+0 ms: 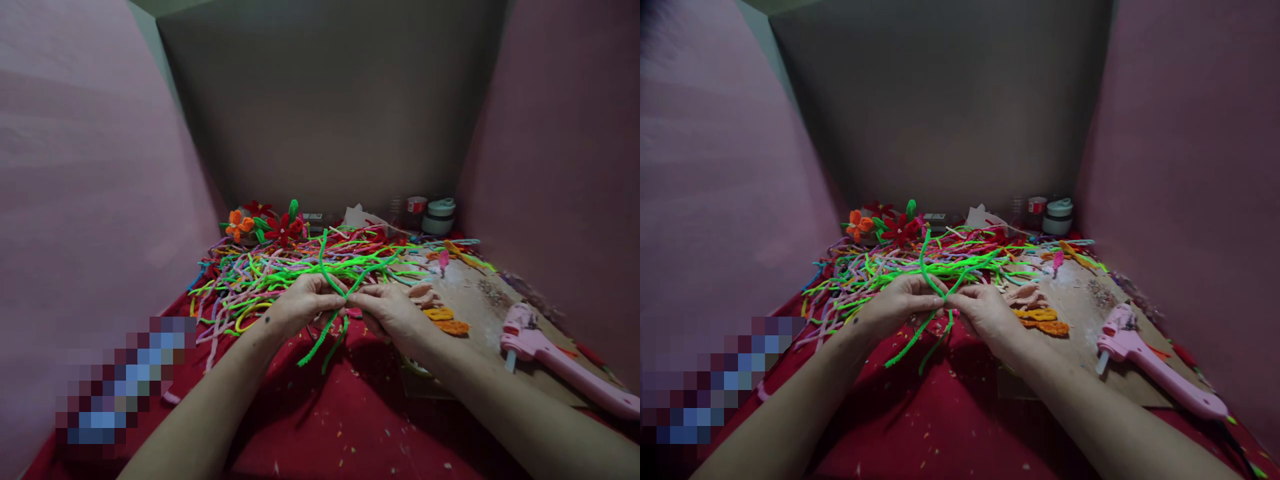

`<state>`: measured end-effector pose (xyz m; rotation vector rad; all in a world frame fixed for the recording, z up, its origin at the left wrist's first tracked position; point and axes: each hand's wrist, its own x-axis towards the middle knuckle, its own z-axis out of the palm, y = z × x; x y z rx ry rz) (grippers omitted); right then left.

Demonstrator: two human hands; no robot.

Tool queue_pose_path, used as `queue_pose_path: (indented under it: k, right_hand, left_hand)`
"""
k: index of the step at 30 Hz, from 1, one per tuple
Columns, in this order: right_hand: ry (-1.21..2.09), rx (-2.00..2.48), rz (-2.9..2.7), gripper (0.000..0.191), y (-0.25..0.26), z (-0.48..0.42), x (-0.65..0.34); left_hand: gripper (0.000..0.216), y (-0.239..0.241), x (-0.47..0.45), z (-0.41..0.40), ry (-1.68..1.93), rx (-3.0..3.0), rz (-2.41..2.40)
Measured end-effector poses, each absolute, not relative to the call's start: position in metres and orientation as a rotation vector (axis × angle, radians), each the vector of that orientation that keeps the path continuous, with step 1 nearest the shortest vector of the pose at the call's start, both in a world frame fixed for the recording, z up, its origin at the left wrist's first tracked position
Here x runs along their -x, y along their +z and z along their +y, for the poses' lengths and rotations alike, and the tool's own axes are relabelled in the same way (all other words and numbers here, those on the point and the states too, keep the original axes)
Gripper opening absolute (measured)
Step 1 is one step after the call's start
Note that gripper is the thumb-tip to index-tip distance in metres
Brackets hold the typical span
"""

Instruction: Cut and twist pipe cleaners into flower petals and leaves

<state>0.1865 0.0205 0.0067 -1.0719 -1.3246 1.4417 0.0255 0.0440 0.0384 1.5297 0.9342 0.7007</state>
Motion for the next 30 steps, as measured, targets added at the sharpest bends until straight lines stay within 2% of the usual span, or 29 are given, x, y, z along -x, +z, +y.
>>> queue_pose_path:
  k: [9, 15, 19, 24, 30]
  right_hand:
    - [1.514, 1.054, -1.302, 0.024, 0.005, 0.021, -0.185]
    - [1.735, 0.962, -1.066, 0.013, 0.005, 0.022, -0.182]
    - [1.759, 0.958, -1.026, 0.021, 0.011, 0.022, -0.181]
    - [1.864, 0.911, -0.957, 0.022, 0.018, 0.022, -0.185]
    - [1.875, 0.764, -1.006, 0.019, 0.013, 0.023, -0.190]
  left_hand:
    - [0.019, 0.043, -0.025, 0.042, 0.676, -1.709, 1.038]
    - [0.013, 0.042, -0.028, 0.038, 0.770, -1.858, 1.063]
    - [0.017, 0.034, -0.029, 0.032, 0.797, -2.473, 1.127]
    - [0.020, 0.029, -0.031, 0.024, 0.564, -3.305, 1.098]
    - [0.017, 0.032, -0.032, 0.021, 0.513, -3.458, 1.075]
